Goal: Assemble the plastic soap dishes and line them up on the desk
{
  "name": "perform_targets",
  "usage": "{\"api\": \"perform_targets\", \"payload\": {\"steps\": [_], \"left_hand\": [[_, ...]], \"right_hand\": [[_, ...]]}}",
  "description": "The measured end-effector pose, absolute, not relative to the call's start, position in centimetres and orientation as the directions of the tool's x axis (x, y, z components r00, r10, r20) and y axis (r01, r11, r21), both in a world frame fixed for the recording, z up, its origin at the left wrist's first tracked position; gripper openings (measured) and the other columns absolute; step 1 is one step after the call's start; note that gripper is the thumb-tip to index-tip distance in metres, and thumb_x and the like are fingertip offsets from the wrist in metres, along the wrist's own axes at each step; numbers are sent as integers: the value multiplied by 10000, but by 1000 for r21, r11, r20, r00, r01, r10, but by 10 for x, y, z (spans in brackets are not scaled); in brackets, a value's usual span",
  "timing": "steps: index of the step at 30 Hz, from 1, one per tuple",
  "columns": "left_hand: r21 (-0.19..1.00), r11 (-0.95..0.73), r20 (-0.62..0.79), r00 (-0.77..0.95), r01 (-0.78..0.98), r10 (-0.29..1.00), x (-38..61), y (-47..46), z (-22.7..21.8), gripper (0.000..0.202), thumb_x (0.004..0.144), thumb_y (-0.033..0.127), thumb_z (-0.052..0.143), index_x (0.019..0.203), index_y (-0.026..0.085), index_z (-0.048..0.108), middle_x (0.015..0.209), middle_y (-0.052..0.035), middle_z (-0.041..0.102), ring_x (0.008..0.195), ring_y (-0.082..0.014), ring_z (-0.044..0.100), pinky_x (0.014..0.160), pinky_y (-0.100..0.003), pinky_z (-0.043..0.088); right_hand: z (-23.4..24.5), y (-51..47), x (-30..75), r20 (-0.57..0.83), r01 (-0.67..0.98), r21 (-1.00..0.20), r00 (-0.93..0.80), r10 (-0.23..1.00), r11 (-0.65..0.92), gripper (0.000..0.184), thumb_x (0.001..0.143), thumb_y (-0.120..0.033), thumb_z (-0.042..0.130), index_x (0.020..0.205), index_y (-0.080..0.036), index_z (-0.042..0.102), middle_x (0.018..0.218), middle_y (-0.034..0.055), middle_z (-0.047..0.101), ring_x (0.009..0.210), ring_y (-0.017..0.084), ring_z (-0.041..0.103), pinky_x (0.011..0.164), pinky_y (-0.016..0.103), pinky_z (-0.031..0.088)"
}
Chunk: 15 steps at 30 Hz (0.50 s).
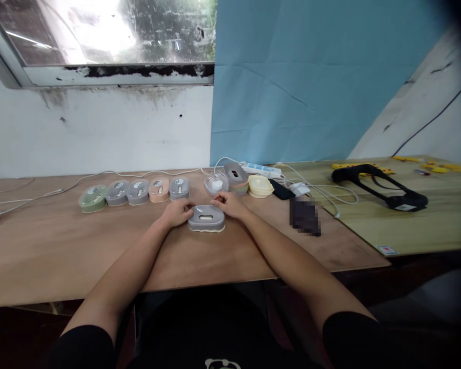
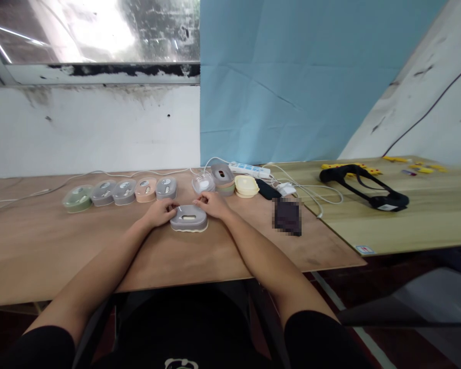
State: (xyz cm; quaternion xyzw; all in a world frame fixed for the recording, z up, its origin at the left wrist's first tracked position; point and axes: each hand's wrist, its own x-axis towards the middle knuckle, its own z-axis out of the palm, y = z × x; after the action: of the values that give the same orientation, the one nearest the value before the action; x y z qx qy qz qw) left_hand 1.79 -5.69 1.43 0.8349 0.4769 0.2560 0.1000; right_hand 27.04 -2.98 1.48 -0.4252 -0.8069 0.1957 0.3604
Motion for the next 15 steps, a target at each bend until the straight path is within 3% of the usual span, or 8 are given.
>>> {"api": "perform_targets", "payload": {"steps": [4,10,15], "left_hand": [[433,-496,345,369,753,863,13,-54,15,332,743,205,503,1012,182,697,930,-54,710,813,-201,636,739,-303,490],[450,-407,348,264,794,900,9,-49,14,346,765,196,494,1053,164,683,1037,-87,706,916,-236,640,822,-347,498],[491,-367,286,252,790,924,10,-47,11,357,786,205,482,1077,182,687,1064,-80,711,940,-246,648,821,-351,496]], "right_hand": [[16,-29,273,441,571,-580,-379,814,581,283,809,-427,626,929,-176,678,747,12,664,643,128,556,621,241,408],[13,-27,272,428,589,-516,-451,783,622,294,812,-315,640,1076,-191,673,980,53,698,872,175,617,789,291,443],[14,-28,269,359,624,-512,-469,807,590,230,832,-296,618,1014,-190,712,946,55,708,817,163,619,734,271,436]]}}
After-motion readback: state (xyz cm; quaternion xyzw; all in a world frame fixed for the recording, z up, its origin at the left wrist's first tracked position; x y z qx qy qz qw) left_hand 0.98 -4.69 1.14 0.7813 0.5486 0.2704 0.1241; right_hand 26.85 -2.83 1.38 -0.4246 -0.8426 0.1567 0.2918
